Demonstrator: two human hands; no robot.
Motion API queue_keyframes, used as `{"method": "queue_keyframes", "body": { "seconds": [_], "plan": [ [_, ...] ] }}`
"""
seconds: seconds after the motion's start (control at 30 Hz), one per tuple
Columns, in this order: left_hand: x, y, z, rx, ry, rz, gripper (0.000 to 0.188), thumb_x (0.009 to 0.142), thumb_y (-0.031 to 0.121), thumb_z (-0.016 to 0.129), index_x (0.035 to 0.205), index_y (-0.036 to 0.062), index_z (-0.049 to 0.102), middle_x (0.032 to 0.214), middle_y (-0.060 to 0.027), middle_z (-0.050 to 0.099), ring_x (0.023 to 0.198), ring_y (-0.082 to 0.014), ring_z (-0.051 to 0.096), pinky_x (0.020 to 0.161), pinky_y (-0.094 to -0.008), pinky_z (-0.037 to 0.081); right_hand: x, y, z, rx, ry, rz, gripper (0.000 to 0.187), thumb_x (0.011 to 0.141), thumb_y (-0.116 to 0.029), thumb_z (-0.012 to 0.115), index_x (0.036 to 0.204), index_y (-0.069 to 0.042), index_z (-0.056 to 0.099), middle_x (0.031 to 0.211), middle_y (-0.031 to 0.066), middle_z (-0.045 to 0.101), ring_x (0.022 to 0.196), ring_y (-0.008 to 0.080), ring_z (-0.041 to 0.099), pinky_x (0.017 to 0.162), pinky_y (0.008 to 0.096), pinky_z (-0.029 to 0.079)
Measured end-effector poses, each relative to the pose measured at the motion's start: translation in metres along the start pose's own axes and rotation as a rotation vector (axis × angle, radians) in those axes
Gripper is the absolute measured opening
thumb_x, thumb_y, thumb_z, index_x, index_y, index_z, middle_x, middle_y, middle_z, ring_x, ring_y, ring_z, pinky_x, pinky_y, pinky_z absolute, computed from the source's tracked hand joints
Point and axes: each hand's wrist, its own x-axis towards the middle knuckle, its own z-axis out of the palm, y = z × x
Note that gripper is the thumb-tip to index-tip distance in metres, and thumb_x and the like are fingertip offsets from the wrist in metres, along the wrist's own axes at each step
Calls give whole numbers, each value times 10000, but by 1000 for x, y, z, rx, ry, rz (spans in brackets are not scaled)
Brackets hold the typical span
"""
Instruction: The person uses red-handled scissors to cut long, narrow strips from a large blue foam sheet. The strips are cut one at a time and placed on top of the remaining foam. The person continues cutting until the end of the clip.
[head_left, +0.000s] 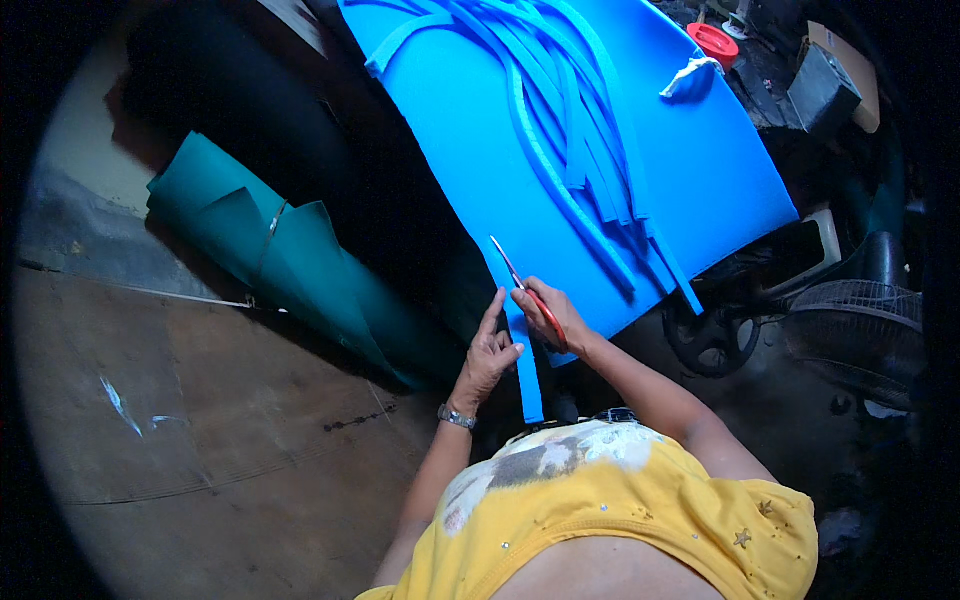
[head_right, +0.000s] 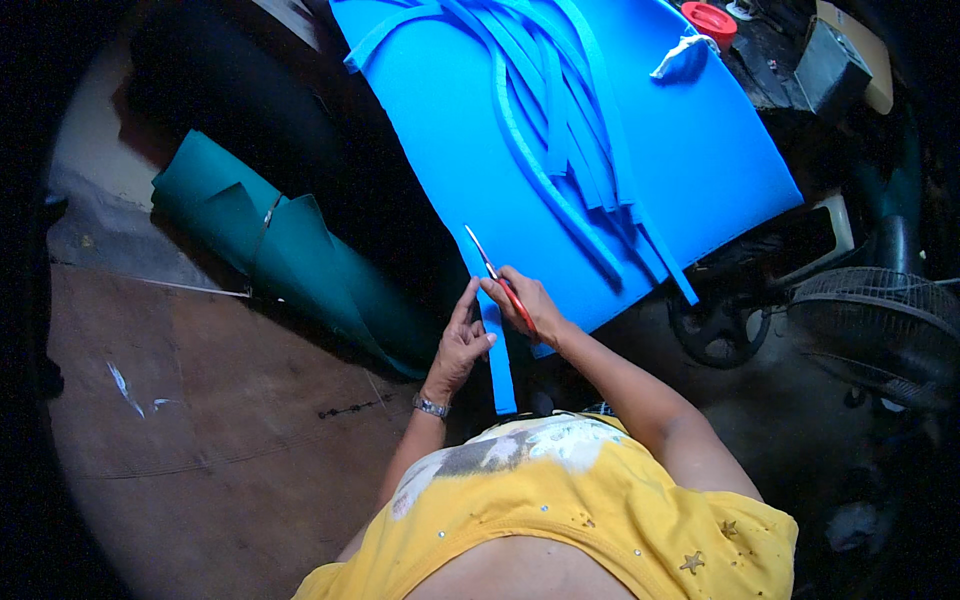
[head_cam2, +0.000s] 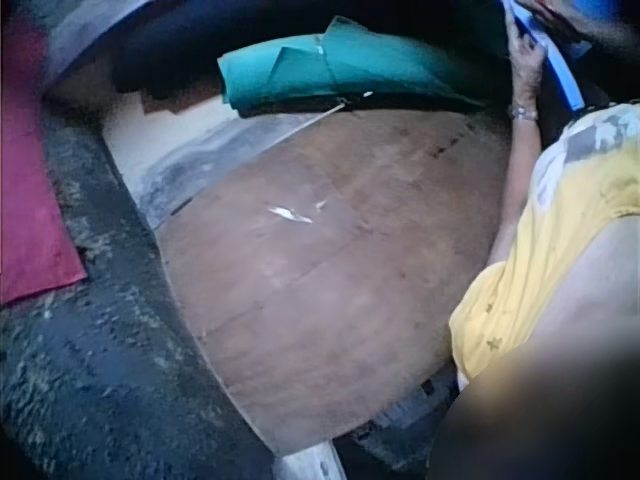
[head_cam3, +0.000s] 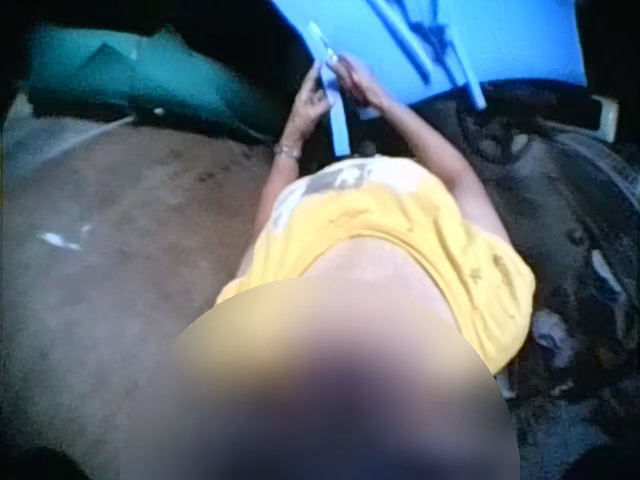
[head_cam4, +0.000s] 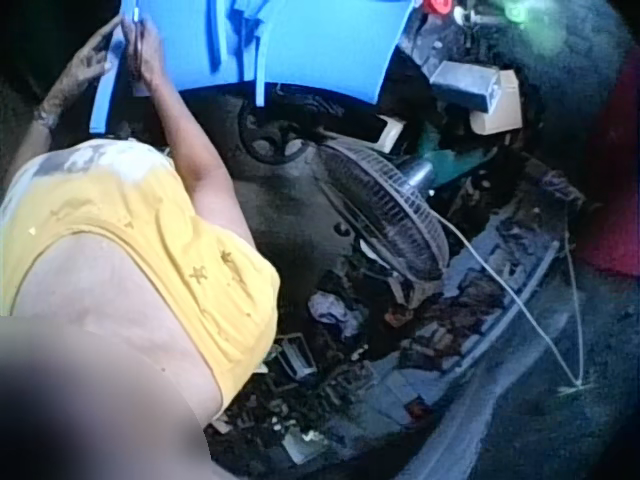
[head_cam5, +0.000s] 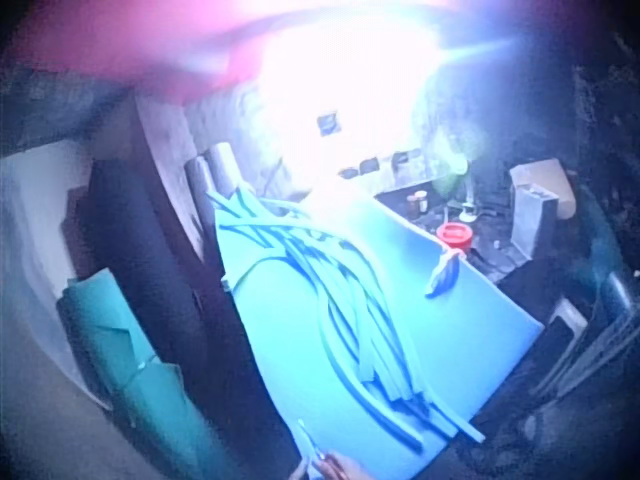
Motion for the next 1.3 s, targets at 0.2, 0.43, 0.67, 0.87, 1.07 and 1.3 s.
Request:
{"method": "queue_keyframes", "body": {
  "seconds": [0.2,0.43,0.67,0.87,1.07,1.3],
  "plan": [
    [-5,-3,-10,42,-14,-42,866,806,3,621,1529,152,170,895,31,466,653,-44,440,580,-191,391,18,-9,3,178,-51,171,501,945,-529,491,946,-31,541,734,146,563,638,187,569,577,342,459],
    [32,10,-31,146,41,226,699,872,144,658,1474,125,304,1091,-61,563,840,-105,586,775,-271,505,23,-2,14,43,76,21,423,947,-449,546,969,-27,535,707,140,553,672,211,590,597,353,461],
    [126,44,-53,306,272,283,659,881,18,593,1474,149,335,1158,-73,550,771,-59,521,668,-219,466,19,-18,2,82,-14,112,445,952,-484,516,1012,-44,510,658,79,537,505,166,533,469,327,428],
    [121,50,-37,63,296,310,760,821,-51,584,1492,151,289,828,16,549,627,-33,446,576,-189,394,50,-32,-7,192,-82,19,499,955,-532,469,1050,-43,484,618,40,499,489,143,529,438,304,421],
    [114,71,-36,2,241,214,789,827,-18,599,1508,151,239,745,19,549,633,-40,475,562,-197,386,50,-44,-13,184,-74,92,460,949,-506,504,946,-45,505,580,28,495,459,125,504,406,289,393],
    [109,80,-37,-10,232,153,772,830,-1,602,1505,147,258,661,42,510,560,-39,432,534,-195,366,72,-53,-17,179,-96,82,461,955,-508,490,981,-49,498,599,31,498,492,139,512,443,301,411]
  ]
}}
